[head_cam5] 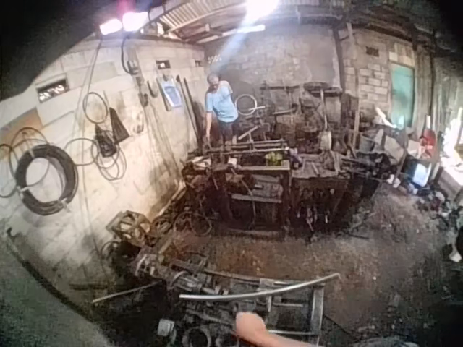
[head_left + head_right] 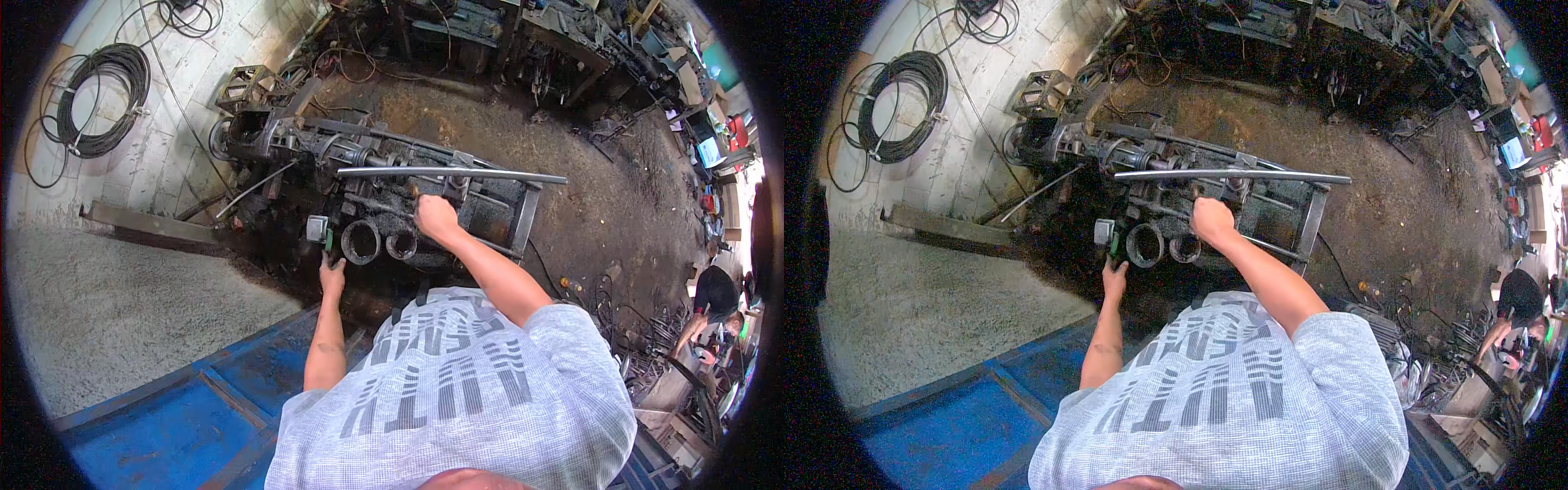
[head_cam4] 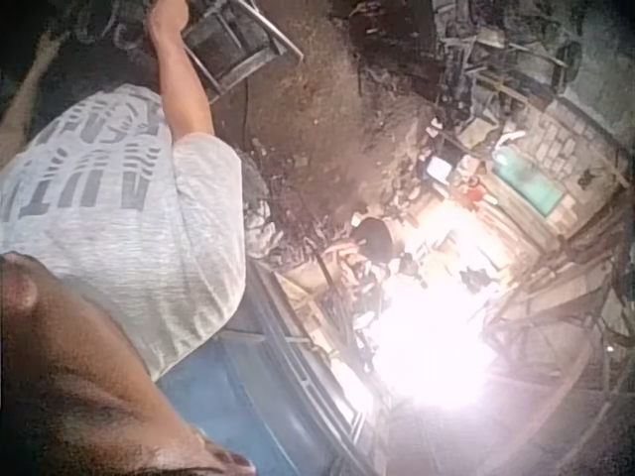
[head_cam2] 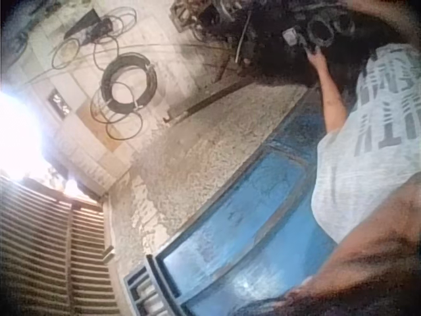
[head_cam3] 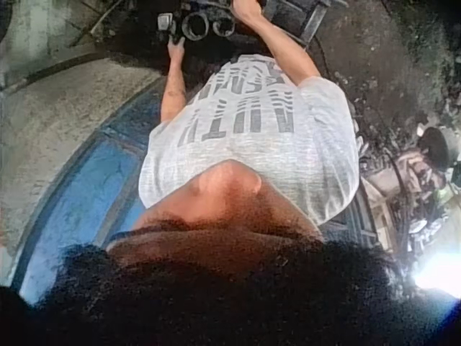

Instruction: Using a lathe machine to thread and cut a long metal rod.

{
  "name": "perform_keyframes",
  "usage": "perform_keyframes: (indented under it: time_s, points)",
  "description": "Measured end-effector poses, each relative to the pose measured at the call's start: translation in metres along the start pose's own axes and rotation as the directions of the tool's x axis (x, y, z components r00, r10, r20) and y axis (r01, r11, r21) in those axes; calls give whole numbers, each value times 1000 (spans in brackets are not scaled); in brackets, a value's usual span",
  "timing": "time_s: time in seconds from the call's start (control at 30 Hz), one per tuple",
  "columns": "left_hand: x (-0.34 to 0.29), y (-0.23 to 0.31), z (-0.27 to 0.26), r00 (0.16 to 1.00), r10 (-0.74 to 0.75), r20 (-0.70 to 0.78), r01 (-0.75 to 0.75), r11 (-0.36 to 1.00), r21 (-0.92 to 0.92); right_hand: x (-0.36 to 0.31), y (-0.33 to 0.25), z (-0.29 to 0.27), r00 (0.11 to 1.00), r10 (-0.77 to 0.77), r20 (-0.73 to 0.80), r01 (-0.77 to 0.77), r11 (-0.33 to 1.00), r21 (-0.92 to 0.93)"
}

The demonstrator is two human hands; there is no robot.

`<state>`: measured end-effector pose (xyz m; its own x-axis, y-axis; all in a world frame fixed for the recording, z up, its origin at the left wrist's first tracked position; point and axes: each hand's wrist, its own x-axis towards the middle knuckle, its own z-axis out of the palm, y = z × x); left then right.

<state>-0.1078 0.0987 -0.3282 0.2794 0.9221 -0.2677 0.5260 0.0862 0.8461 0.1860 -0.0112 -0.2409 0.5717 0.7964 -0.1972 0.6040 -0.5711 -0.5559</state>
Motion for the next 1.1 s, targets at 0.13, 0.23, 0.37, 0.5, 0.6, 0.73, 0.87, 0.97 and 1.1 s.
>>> perform_keyframes:
  time_s: [0.13,0.23,0.37,0.5,0.6,0.73,0.87,0.97,1.1]
  points:
    - [-7,13,-2,1000,-21,-7,21,1000,19,-1,1,-1,999,17,-27,-16,998,62]
    - [-3,17,0,999,-38,2,37,998,50,-1,9,7,997,75,-18,-74,996,59]
    - [-5,27,-1,994,-98,45,94,993,73,2,13,5,998,50,-49,-44,992,116]
    - [11,-9,-15,993,-60,97,51,994,92,-6,6,8,999,43,-2,-43,994,102]
    - [12,-7,-11,987,-63,149,62,998,12,-23,24,20,999,-12,31,8,994,111]
    - [5,9,-11,978,-140,152,144,989,-16,-56,81,36,999,-33,-30,41,945,325]
    - [-2,19,-14,970,-168,176,173,985,-16,-95,116,10,954,-46,297,-72,923,377]
    - [-6,21,-9,974,-191,120,186,981,48,-123,153,25,936,88,342,-230,888,399]
    - [3,-3,-4,975,-129,178,125,992,33,-148,196,66,826,300,478,-550,615,565]
